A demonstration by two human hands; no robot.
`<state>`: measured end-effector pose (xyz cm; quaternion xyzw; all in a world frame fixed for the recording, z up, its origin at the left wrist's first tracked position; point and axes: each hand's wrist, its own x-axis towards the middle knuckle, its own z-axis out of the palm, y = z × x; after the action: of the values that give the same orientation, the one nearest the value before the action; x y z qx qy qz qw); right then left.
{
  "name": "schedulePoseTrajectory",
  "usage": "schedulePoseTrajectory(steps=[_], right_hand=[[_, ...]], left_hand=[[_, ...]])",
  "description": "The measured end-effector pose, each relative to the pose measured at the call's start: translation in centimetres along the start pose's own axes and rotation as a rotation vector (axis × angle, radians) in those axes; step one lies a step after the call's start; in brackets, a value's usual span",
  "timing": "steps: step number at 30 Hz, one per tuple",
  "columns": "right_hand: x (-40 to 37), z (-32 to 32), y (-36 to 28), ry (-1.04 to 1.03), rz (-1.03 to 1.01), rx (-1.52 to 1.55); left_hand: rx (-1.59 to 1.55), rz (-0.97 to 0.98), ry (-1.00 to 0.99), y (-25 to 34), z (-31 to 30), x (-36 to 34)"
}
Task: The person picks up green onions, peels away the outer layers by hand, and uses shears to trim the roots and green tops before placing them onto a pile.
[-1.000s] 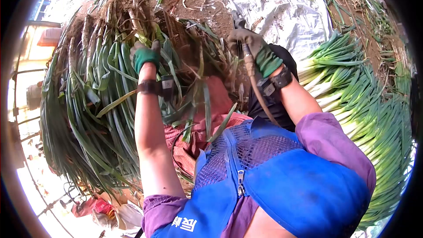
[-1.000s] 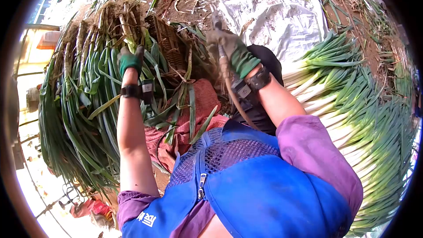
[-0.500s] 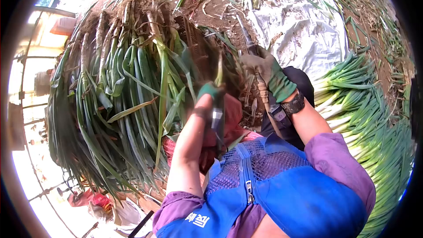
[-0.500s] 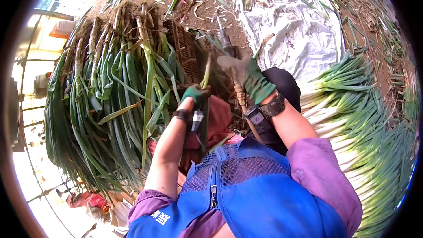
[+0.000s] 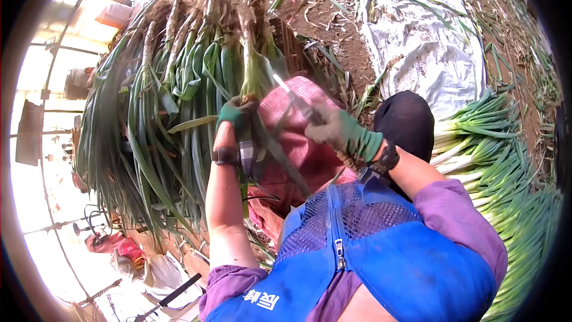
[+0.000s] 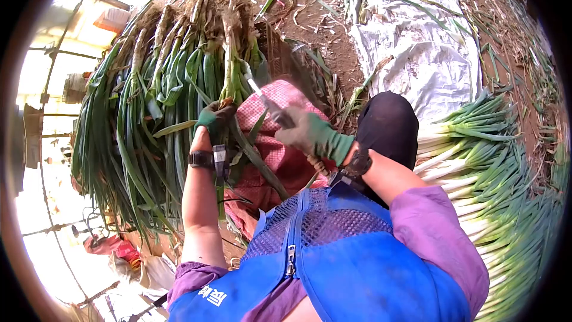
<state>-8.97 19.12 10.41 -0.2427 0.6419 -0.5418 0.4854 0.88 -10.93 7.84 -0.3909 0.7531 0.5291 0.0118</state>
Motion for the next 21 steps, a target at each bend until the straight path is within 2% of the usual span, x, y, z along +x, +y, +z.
schedulePoseTrajectory(steps=[2,3,5,10,13,14,15,16,19,21], right_hand=[[-0.8,1.9,-0.4,0.006,-0.111,-0.062],[-1.2,2.6,-0.6,0.005,-0.162,-0.093],[-1.6,3.4,-0.5,-0.013,-0.095,-0.174],[-1.3,3.8,0.2,0.025,-0.104,-0.298],[0.4,3.8,0.7,-0.019,-0.147,-0.339],[1.8,3.1,1.6,0.088,-0.186,-0.229],[3.8,2.1,2.9,0.194,-0.223,-0.12],[4.6,1.5,2.6,0.301,-0.262,-0.008],[4.5,0.8,-0.5,0.288,-0.17,0.126],[5.3,3.7,-0.3,0.296,-0.232,-0.139]], left_hand=[[-0.242,0.022,0.018,-0.7,0.3,-1.2],[-0.269,-0.032,-0.011,-0.3,0.0,-1.8],[-0.331,-0.074,-0.041,0.2,0.0,-2.9],[-0.211,0.058,0.01,-1.9,0.8,-1.8],[-0.182,0.009,-0.005,-1.9,1.0,-2.1],[-0.189,-0.014,-0.019,-1.3,1.2,-2.3],[-0.318,-0.08,-0.081,0.4,1.0,-3.9],[-0.51,-0.03,-0.101,1.0,1.4,-4.7],[-0.686,-0.079,-0.14,1.1,2.4,-5.1],[-0.845,-0.037,-0.155,1.1,4.2,-5.0]])
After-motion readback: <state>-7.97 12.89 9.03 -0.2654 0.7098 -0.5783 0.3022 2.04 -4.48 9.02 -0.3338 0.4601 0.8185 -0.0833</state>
